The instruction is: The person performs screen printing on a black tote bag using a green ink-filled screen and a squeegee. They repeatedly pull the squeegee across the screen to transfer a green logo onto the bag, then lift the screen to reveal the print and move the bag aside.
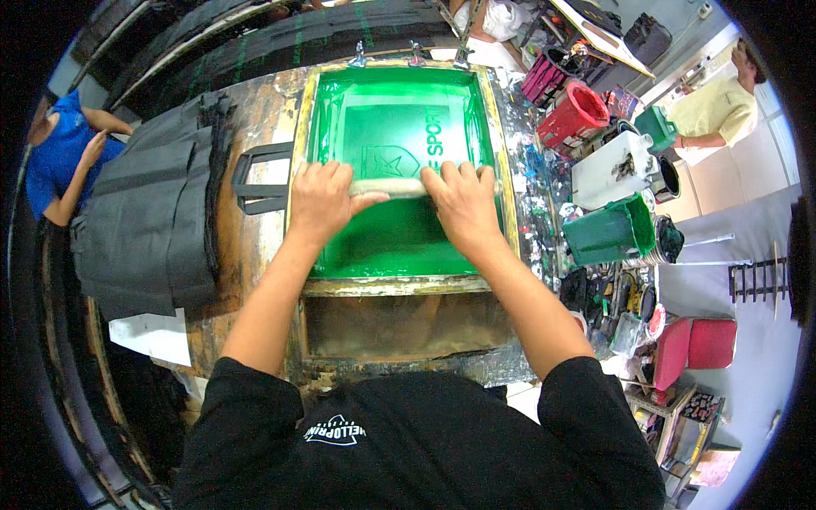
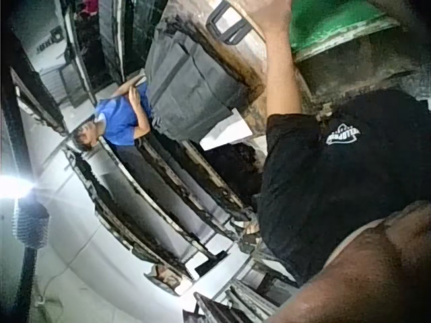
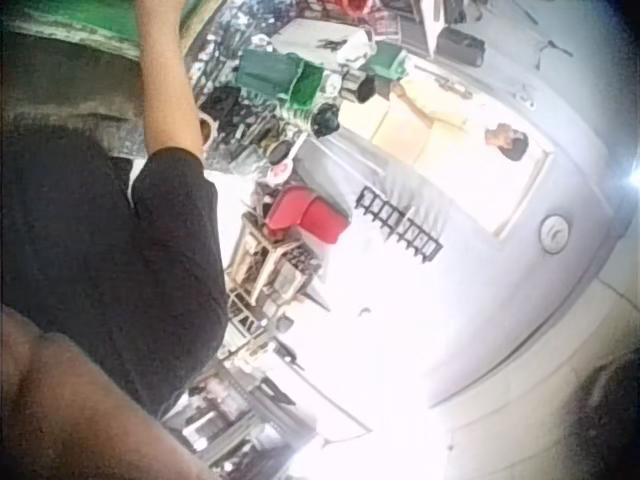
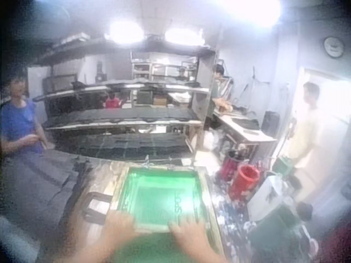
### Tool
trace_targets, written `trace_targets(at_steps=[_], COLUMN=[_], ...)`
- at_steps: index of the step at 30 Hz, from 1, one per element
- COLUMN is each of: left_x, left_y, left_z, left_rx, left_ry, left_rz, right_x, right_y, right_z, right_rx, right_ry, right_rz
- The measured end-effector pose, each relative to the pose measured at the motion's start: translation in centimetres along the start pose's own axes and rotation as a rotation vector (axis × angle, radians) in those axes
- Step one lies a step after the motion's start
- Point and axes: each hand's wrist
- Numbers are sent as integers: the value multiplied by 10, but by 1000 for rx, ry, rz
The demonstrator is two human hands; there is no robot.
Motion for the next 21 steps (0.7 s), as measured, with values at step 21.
trace_targets(at_steps=[21], left_x=[-39], left_y=[-149], left_z=[-68], left_rx=[49], left_ry=[-185], left_rz=[-304], right_x=[52], right_y=[-111], right_z=[-47], right_rx=[-106], right_ry=[144], right_rz=[49])
Point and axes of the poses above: each hand's wrist, its own y-axis towards the middle knuckle, its own z-axis out of the palm, x = y × z, and after that the axes turned 8 degrees about x, right-handed
